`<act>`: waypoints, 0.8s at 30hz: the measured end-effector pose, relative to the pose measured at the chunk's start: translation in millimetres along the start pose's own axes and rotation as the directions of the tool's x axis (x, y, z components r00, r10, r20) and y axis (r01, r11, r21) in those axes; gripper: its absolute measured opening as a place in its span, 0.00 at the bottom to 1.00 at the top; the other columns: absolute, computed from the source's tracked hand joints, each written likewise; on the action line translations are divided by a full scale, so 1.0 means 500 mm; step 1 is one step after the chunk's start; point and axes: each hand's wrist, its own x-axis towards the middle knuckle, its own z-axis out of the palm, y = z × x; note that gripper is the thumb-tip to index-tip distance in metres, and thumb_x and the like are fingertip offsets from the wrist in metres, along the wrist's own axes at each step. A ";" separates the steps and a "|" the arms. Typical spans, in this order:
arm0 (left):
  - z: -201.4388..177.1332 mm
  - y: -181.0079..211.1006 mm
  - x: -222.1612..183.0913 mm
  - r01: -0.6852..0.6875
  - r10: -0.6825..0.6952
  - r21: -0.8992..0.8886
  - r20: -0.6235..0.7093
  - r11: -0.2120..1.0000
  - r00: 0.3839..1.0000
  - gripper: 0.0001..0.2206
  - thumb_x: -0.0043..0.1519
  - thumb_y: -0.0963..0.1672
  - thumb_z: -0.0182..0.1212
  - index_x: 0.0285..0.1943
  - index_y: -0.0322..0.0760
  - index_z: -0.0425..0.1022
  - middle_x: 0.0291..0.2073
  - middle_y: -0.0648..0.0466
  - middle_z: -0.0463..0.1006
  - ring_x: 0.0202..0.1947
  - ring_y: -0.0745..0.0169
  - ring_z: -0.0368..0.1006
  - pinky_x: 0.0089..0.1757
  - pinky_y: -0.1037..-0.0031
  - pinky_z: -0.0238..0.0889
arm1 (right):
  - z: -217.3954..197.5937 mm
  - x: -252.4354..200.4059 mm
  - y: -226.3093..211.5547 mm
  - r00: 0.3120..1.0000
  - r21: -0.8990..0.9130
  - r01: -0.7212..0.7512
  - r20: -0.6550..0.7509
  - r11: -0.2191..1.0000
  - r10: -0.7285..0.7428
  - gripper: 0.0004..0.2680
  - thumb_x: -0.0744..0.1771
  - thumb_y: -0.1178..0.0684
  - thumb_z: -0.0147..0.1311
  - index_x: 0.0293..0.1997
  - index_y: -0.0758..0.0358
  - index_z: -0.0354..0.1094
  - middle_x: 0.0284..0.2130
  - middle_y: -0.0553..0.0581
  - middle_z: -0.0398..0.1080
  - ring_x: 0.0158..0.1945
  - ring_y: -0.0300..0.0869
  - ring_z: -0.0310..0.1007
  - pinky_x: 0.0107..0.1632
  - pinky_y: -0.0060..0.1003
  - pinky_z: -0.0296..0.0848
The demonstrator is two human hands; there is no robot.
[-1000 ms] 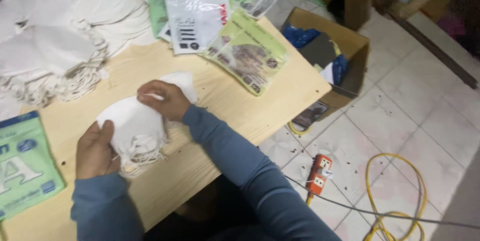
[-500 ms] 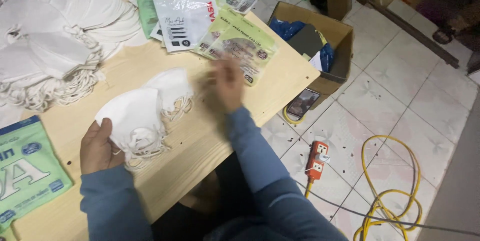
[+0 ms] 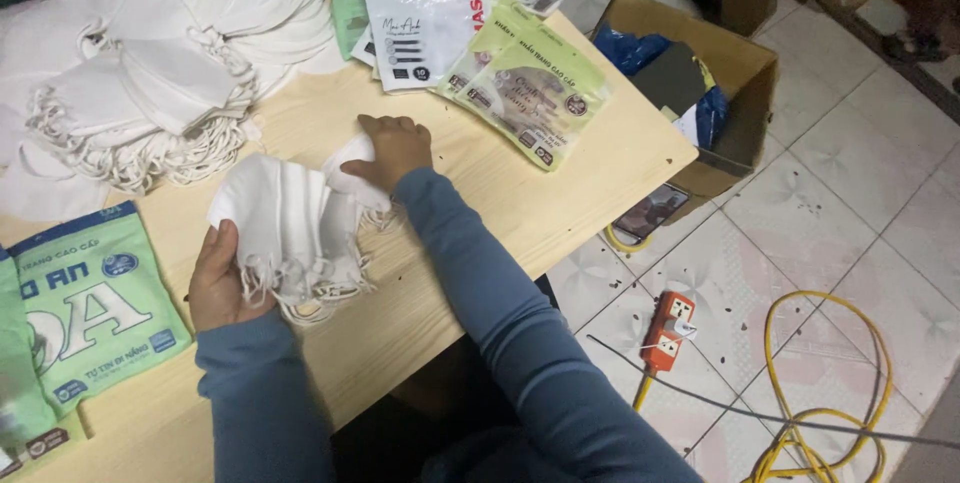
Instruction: Sorting and placing face masks into packaging pouches on a table
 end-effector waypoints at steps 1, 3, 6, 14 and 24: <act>0.000 0.000 -0.008 0.002 -0.002 0.003 -0.007 1.000 1.000 0.19 0.68 0.46 0.52 0.68 0.41 0.69 0.56 0.49 0.79 0.56 0.54 0.78 0.62 0.57 0.70 | 0.000 -0.006 0.002 1.000 0.003 0.001 0.007 1.000 -0.002 0.30 0.64 0.30 0.60 0.73 0.46 0.56 0.64 0.54 0.68 0.70 0.51 0.60 0.71 0.57 0.54; 0.010 0.007 -0.007 0.044 -0.044 0.004 -0.069 0.999 0.997 0.18 0.67 0.46 0.56 0.66 0.40 0.70 0.55 0.49 0.79 0.54 0.53 0.79 0.59 0.59 0.71 | -0.016 -0.003 0.003 0.999 0.015 0.029 0.034 0.999 -0.029 0.27 0.65 0.33 0.61 0.70 0.46 0.60 0.62 0.53 0.67 0.70 0.52 0.59 0.71 0.57 0.54; -0.044 -0.026 0.023 0.070 -0.058 0.082 -0.134 0.994 0.989 0.17 0.67 0.48 0.59 0.63 0.43 0.72 0.51 0.52 0.80 0.50 0.57 0.79 0.54 0.61 0.72 | 0.002 0.014 0.021 0.998 0.019 0.057 -0.041 0.998 -0.056 0.25 0.62 0.39 0.68 0.65 0.47 0.66 0.55 0.55 0.70 0.64 0.55 0.66 0.64 0.57 0.65; -0.059 -0.052 0.037 0.209 -0.056 0.392 -0.367 0.896 0.928 0.27 0.67 0.48 0.59 0.74 0.35 0.59 0.61 0.39 0.69 0.61 0.42 0.68 0.58 0.52 0.63 | 0.025 0.018 0.034 0.974 -0.020 0.139 -0.178 0.990 -0.140 0.16 0.61 0.46 0.69 0.53 0.47 0.75 0.46 0.55 0.74 0.55 0.55 0.73 0.58 0.51 0.72; -0.055 -0.052 0.029 0.127 0.013 0.405 -0.326 0.905 0.945 0.33 0.67 0.50 0.58 0.76 0.28 0.53 0.71 0.29 0.57 0.71 0.30 0.53 0.62 0.43 0.54 | 0.016 0.018 0.068 0.702 0.140 0.250 -0.707 0.958 -0.080 0.05 0.70 0.48 0.56 0.46 0.53 0.72 0.36 0.59 0.75 0.42 0.55 0.78 0.44 0.48 0.77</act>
